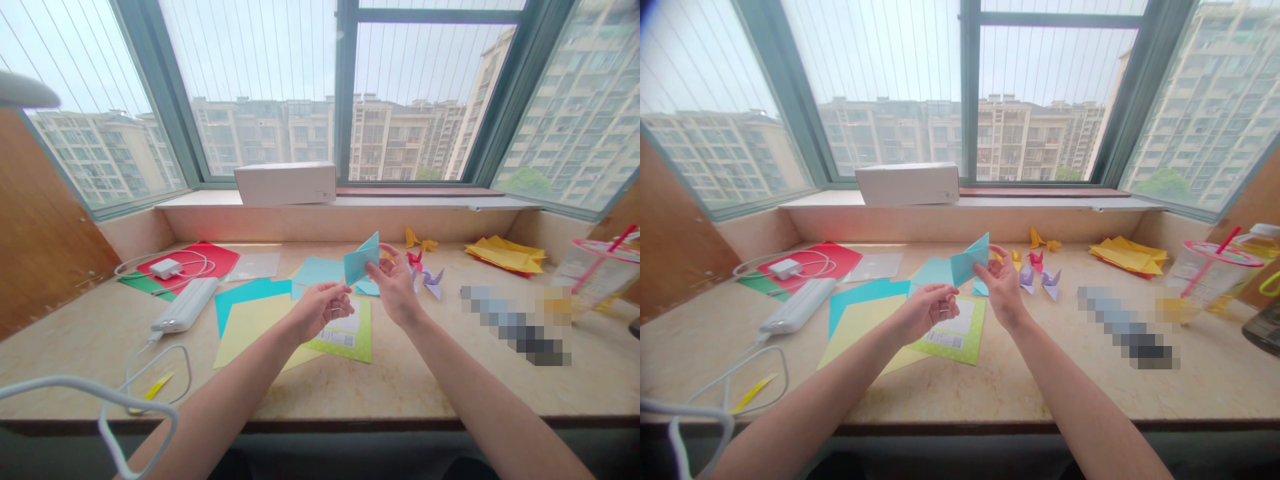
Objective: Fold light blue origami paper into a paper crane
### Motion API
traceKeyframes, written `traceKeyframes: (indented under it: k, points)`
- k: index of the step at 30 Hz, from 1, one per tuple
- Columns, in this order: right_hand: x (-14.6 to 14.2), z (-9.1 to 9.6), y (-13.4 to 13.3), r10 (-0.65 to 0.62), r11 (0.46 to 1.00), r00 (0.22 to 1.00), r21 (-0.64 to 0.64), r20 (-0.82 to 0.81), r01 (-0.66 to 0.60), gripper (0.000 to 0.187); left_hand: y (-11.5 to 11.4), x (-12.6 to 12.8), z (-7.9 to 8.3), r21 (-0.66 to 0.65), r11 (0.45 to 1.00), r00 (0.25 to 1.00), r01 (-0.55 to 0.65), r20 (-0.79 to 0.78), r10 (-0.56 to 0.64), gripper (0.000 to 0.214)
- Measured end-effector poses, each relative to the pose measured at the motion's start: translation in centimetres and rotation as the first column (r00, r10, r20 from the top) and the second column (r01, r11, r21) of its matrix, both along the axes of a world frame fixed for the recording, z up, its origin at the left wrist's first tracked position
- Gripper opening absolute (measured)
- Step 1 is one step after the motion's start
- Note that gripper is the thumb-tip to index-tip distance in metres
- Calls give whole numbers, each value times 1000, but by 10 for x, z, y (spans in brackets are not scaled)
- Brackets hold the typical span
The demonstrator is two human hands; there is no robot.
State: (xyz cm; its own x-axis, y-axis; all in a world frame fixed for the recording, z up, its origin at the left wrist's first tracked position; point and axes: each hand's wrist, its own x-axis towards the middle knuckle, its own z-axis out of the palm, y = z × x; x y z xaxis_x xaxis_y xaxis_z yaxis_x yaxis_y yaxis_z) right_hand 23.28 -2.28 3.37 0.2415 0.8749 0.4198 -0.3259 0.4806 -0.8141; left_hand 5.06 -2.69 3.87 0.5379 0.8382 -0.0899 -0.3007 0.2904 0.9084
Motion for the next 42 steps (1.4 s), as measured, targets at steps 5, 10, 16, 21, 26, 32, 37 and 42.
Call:
traceKeyframes:
  k: [5,10,16,21,26,32,37,42]
  points:
    - [-1,-1,0,10,1000,1000,11,-3,-10,56,-1,4,-1,249,968,993,-2,-117,32,32]
    - [0,-3,1,-8,1000,1000,-4,24,8,59,2,7,-12,612,784,908,-102,-264,325,29]
    - [0,-4,3,11,1000,1000,-19,3,-11,64,4,5,-14,689,722,873,-67,-310,377,26]
    - [-2,-5,3,21,999,1000,-41,-4,-21,65,2,6,-9,558,829,919,-23,-314,237,40]
    - [-6,-7,1,85,995,996,-46,-2,-85,59,6,5,-10,483,872,927,-84,-282,246,58]
    - [-10,-9,0,120,991,992,-63,38,-118,51,2,6,-7,482,874,951,-59,-238,195,52]
    - [-13,-10,-2,138,988,988,-76,67,-133,45,2,7,-6,390,920,979,-36,-173,111,41]
    - [-11,-10,-3,125,987,986,-113,110,-113,35,5,9,-12,441,897,969,-30,-206,134,35]
